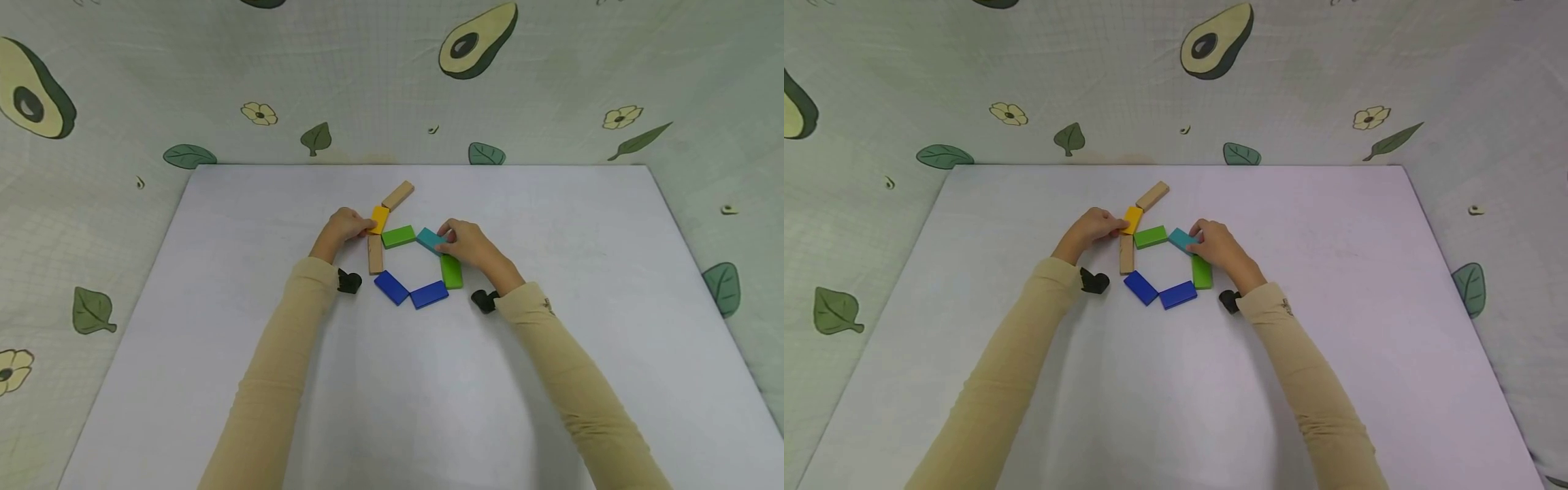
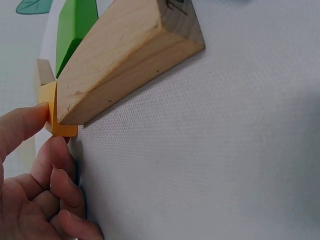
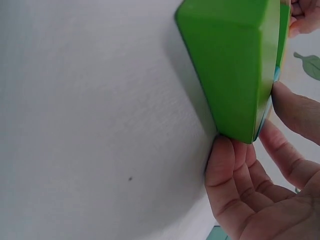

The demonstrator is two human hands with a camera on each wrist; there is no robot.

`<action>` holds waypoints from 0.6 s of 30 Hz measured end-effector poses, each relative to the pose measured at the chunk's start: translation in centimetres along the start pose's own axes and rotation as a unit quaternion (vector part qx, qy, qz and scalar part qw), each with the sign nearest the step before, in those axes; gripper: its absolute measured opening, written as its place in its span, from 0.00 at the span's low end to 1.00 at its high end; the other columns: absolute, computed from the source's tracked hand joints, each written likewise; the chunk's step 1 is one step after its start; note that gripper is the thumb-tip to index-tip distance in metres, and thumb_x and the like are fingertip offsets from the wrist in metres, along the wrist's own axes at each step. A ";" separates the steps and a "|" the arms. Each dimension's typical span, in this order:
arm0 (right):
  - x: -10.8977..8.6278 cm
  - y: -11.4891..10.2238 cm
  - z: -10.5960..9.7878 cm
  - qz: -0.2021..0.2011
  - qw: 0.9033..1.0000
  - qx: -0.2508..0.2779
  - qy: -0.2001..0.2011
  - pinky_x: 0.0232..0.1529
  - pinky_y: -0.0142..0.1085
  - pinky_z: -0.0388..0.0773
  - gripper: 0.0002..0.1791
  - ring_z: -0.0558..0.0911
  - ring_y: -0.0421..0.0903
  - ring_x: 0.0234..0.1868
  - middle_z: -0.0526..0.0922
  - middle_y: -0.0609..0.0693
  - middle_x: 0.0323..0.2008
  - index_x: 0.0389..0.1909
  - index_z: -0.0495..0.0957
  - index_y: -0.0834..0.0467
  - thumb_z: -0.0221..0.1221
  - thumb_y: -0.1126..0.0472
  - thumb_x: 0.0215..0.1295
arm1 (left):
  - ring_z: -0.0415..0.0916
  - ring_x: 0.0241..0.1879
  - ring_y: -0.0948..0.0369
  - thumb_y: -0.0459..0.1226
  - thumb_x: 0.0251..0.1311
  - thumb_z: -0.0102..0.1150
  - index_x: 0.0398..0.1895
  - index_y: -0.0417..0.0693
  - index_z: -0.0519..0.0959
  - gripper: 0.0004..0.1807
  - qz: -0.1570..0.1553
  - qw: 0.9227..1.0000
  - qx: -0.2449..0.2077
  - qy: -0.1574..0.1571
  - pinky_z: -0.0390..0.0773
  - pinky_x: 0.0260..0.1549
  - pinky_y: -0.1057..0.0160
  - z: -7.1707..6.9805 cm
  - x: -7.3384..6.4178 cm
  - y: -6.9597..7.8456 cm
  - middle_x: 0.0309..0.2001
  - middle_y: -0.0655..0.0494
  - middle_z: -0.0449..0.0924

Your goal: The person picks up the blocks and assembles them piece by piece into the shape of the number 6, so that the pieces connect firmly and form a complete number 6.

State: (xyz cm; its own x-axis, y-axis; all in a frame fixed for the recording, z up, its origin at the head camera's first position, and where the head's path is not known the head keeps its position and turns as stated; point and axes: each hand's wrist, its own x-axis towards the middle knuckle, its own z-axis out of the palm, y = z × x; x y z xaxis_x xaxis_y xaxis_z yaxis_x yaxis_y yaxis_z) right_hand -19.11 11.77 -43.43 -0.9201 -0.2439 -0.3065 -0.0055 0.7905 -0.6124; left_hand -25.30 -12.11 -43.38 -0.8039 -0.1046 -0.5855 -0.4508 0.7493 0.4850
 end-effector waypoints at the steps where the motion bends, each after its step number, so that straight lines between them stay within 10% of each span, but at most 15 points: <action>1: 0.0 0.0 0.0 0.000 1.000 0.002 0.000 0.44 0.42 0.72 0.19 0.73 0.53 0.42 0.73 0.61 0.44 0.54 0.69 0.64 0.56 0.59 0.65 | 0.64 0.31 0.60 0.50 0.60 0.56 0.36 0.44 0.74 0.18 0.000 1.000 -0.002 0.000 0.60 0.28 0.67 0.0 0.0 0.0 0.29 0.55 0.69; 18: -0.2 0.0 -0.2 -0.003 1.000 0.006 0.003 0.44 0.43 0.72 0.20 0.73 0.53 0.42 0.74 0.61 0.44 0.54 0.69 0.64 0.56 0.59 0.65 | 0.64 0.31 0.60 0.50 0.60 0.56 0.35 0.44 0.74 0.17 0.003 1.000 -0.003 -0.001 0.61 0.29 0.67 0.0 0.3 -0.1 0.28 0.55 0.69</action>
State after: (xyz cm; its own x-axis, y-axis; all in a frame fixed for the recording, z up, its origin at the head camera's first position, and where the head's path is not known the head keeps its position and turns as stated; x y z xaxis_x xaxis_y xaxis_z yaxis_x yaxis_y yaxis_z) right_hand -19.01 11.90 -43.20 -0.9225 -0.2457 -0.2977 -0.0071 0.7820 -0.6233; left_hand -25.49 -12.21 -43.65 -0.8056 -0.0999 -0.5840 -0.4492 0.7457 0.4921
